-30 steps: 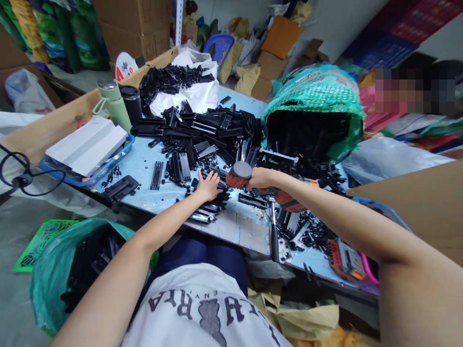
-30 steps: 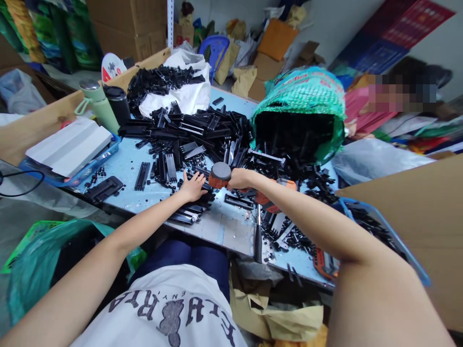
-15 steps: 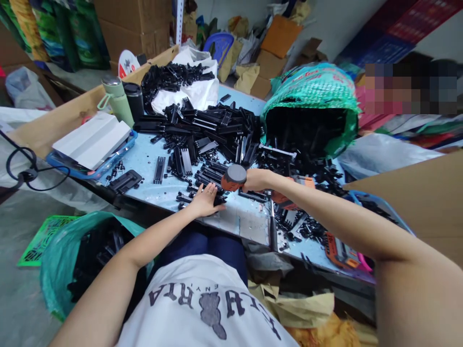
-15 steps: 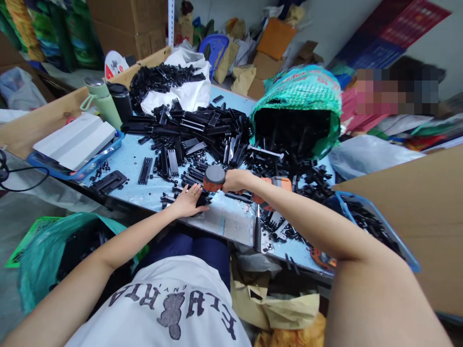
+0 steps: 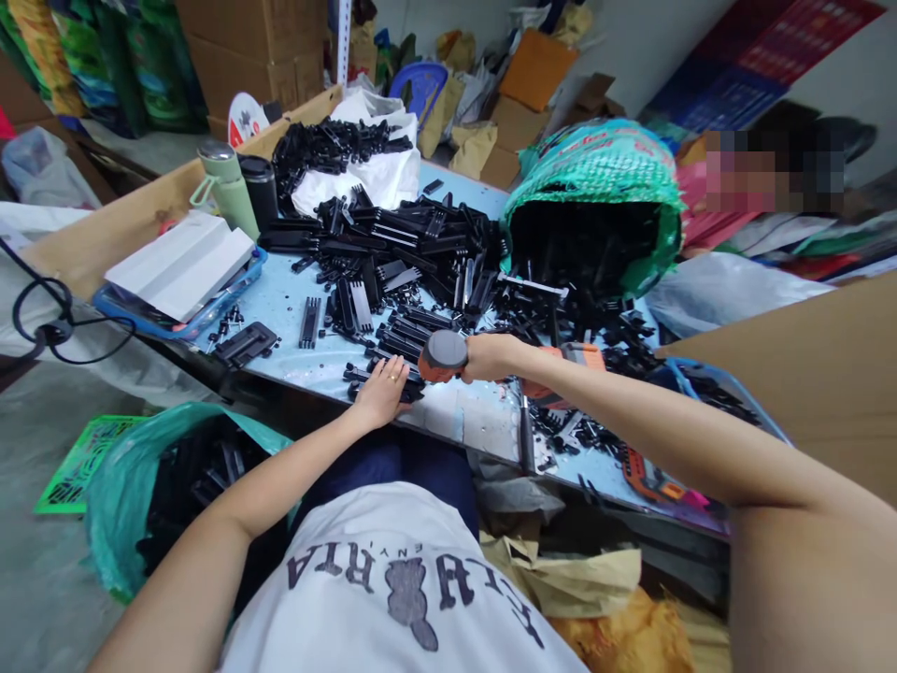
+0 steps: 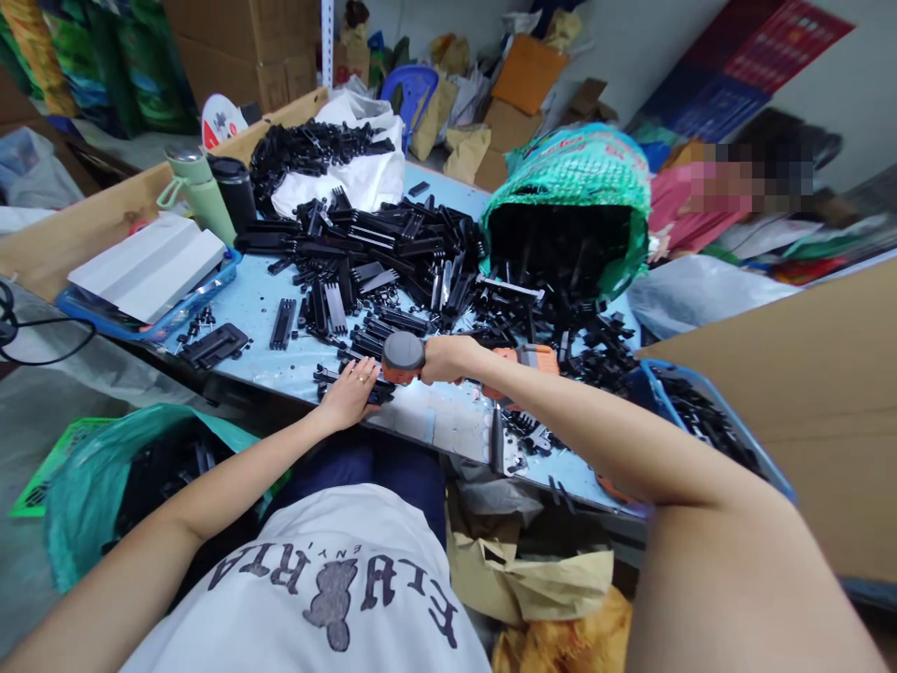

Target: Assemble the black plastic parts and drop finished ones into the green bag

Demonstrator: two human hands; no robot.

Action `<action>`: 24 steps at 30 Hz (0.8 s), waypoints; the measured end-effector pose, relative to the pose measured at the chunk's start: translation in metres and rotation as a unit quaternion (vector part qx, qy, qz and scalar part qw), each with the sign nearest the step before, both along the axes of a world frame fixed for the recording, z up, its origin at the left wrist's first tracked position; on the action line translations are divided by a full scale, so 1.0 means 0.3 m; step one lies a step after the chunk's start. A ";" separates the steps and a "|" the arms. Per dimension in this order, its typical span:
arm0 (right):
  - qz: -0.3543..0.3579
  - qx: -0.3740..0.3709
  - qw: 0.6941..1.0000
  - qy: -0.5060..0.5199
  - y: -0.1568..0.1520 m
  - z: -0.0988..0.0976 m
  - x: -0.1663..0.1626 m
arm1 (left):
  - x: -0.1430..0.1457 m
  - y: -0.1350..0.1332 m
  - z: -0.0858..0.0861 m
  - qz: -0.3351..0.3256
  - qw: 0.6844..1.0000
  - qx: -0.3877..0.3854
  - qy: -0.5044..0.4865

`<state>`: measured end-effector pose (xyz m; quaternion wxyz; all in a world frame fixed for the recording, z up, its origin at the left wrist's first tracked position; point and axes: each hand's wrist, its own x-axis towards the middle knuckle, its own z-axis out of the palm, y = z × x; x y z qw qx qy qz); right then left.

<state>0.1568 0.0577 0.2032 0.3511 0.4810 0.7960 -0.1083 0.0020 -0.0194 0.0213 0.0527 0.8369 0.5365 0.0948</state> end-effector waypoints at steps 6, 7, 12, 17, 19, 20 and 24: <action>0.031 0.003 0.999 0.029 -0.073 0.007 -0.042 | -0.010 -0.016 0.009 -0.006 0.999 0.009 -0.036; 0.027 -0.008 0.999 0.024 -0.077 0.001 -0.052 | -0.010 -0.017 0.011 -0.006 0.999 0.004 -0.040; -0.031 -0.045 0.998 0.038 -0.093 -0.026 -0.046 | -0.007 -0.015 0.017 -0.018 0.999 0.014 -0.027; -0.160 -0.037 0.964 0.209 -0.165 -0.090 0.163 | -0.009 -0.012 0.005 -0.009 0.999 0.032 0.005; -0.248 -0.040 0.920 0.302 -0.195 -0.119 0.293 | -0.011 -0.011 0.000 -0.027 0.999 0.041 0.010; -0.289 -0.025 0.895 0.340 -0.205 -0.128 0.364 | -0.010 -0.011 -0.002 -0.037 0.998 0.046 0.011; -0.438 0.104 0.789 0.419 -0.200 -0.128 0.658 | 0.005 -0.008 -0.005 -0.055 0.997 0.055 0.020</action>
